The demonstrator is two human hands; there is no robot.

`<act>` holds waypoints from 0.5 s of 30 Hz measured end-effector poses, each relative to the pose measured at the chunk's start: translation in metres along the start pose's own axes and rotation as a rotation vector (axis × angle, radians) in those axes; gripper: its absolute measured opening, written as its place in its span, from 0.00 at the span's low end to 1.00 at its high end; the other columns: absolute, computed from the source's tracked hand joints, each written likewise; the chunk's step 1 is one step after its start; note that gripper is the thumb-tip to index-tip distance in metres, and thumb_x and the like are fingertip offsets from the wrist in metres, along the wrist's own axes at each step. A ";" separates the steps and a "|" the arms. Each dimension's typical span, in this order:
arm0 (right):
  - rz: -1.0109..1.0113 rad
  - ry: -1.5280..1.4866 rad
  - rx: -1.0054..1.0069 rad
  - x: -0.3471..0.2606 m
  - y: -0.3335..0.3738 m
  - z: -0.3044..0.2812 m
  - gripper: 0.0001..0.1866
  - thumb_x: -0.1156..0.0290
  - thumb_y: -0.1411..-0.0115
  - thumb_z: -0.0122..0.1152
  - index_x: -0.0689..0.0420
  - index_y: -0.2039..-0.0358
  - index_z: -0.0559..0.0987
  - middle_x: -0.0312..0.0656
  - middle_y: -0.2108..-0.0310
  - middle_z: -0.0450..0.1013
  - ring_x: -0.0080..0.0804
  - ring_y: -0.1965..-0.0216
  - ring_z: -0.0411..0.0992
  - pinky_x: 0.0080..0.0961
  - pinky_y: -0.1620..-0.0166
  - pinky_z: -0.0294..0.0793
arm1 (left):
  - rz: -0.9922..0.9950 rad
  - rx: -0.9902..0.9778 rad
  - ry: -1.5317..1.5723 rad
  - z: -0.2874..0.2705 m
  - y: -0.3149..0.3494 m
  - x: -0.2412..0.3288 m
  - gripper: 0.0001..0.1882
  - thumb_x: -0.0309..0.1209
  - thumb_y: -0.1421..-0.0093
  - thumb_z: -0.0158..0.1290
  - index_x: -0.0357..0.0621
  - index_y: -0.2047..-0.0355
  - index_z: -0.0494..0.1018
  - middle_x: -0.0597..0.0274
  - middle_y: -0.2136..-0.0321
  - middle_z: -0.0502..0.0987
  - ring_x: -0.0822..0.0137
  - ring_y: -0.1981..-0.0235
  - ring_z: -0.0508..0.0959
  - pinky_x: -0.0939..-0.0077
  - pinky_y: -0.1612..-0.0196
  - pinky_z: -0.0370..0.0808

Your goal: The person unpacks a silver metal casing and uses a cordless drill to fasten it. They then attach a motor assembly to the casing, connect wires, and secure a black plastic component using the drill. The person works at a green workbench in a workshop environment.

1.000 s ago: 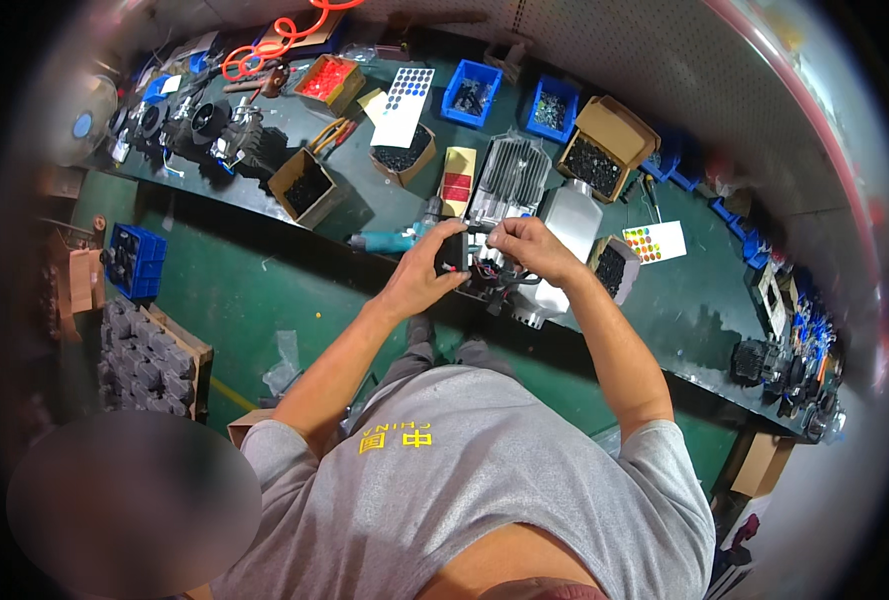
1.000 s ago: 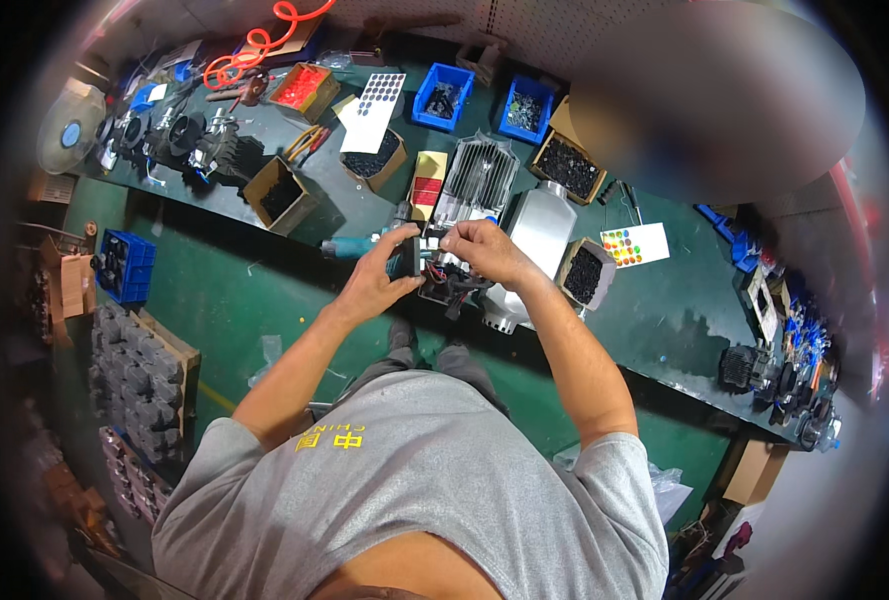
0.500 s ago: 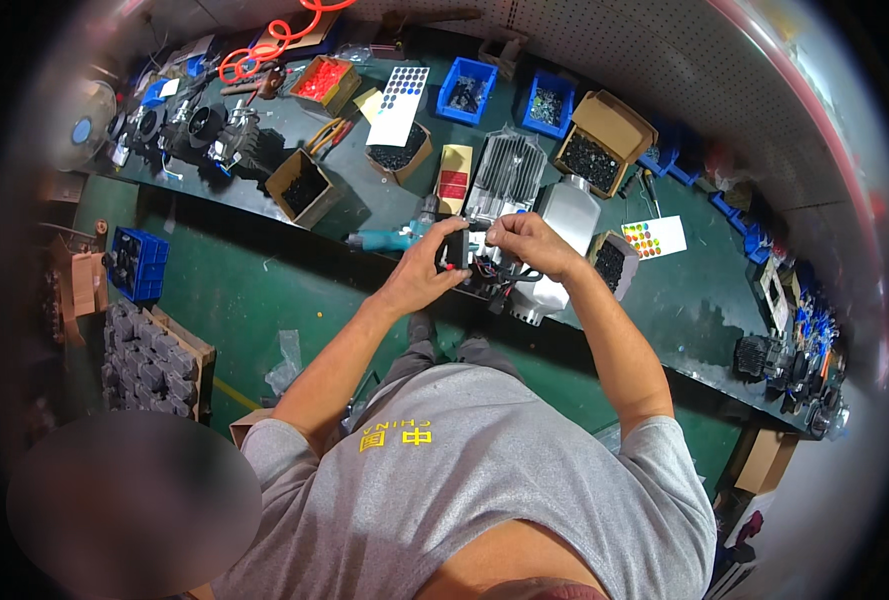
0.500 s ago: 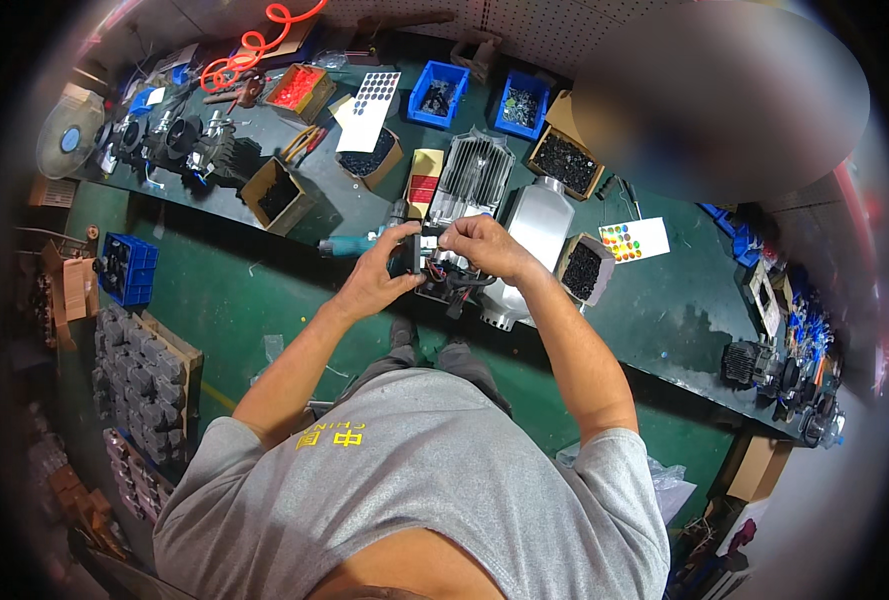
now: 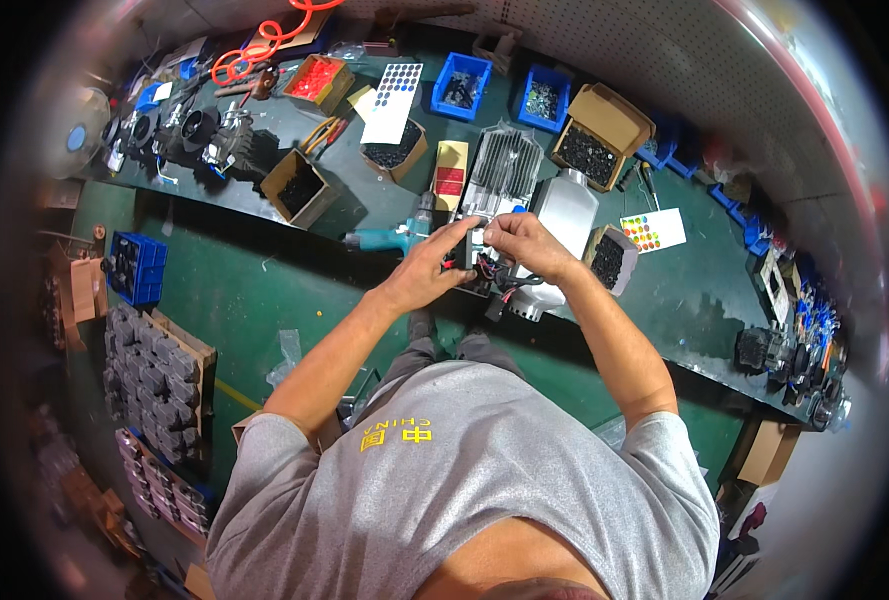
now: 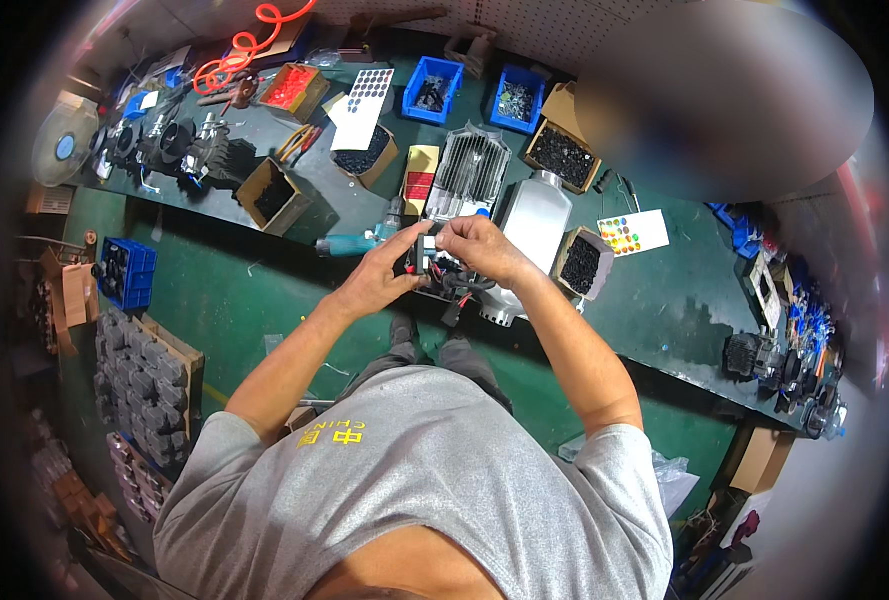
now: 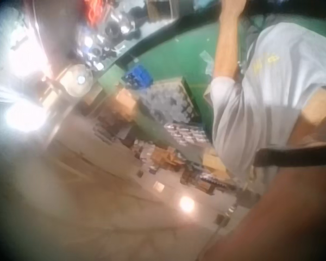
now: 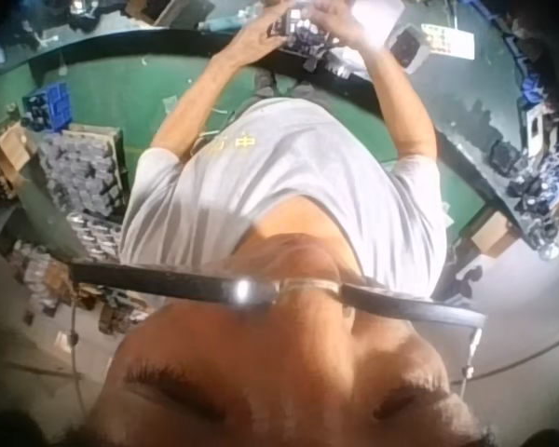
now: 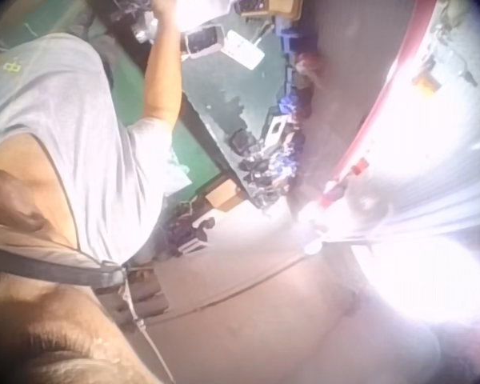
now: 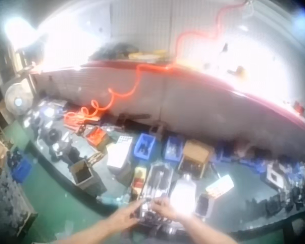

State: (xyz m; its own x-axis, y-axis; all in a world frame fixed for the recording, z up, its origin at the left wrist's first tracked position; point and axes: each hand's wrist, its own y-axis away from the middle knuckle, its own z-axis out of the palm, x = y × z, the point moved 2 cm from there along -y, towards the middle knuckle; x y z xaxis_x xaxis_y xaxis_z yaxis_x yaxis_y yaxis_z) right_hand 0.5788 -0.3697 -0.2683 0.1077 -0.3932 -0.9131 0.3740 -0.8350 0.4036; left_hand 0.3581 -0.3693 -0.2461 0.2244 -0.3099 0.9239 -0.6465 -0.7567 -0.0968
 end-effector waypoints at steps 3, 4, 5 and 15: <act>-0.015 0.007 0.033 -0.001 0.003 0.002 0.13 0.59 0.30 0.60 0.56 0.67 0.79 0.26 0.77 0.70 0.14 0.76 0.65 0.17 0.72 0.65 | 0.008 0.017 0.015 0.002 -0.001 -0.003 0.42 0.24 0.46 0.66 0.45 0.31 0.62 0.47 0.39 0.71 0.49 0.39 0.73 0.62 0.39 0.72; -0.016 0.017 0.044 -0.003 0.006 0.003 0.14 0.60 0.30 0.60 0.57 0.66 0.79 0.27 0.76 0.71 0.15 0.75 0.67 0.17 0.71 0.68 | 0.001 -0.013 -0.042 0.003 0.000 -0.002 0.42 0.25 0.46 0.66 0.44 0.31 0.62 0.48 0.38 0.70 0.49 0.38 0.71 0.61 0.37 0.70; -0.008 0.024 0.012 -0.003 0.010 0.004 0.13 0.61 0.30 0.60 0.58 0.65 0.80 0.29 0.74 0.72 0.16 0.73 0.69 0.18 0.69 0.71 | -0.006 -0.043 -0.099 0.003 0.002 0.000 0.43 0.26 0.47 0.66 0.43 0.31 0.61 0.48 0.37 0.69 0.49 0.37 0.70 0.61 0.35 0.68; -0.135 0.575 0.087 -0.020 0.064 0.032 0.22 0.59 0.40 0.68 0.65 0.56 0.81 0.56 0.58 0.80 0.54 0.54 0.78 0.40 0.49 0.77 | -0.031 0.026 -0.377 0.042 0.026 0.023 0.42 0.39 0.55 0.70 0.42 0.41 0.67 0.46 0.55 0.78 0.46 0.51 0.76 0.54 0.41 0.69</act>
State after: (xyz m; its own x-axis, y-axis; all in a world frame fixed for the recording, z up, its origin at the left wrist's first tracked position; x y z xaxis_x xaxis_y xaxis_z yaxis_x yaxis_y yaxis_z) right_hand 0.5716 -0.4276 -0.2222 0.5550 -0.0301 -0.8313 0.3451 -0.9010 0.2630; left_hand 0.3771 -0.4206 -0.2430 0.4997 -0.4727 0.7259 -0.6171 -0.7823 -0.0847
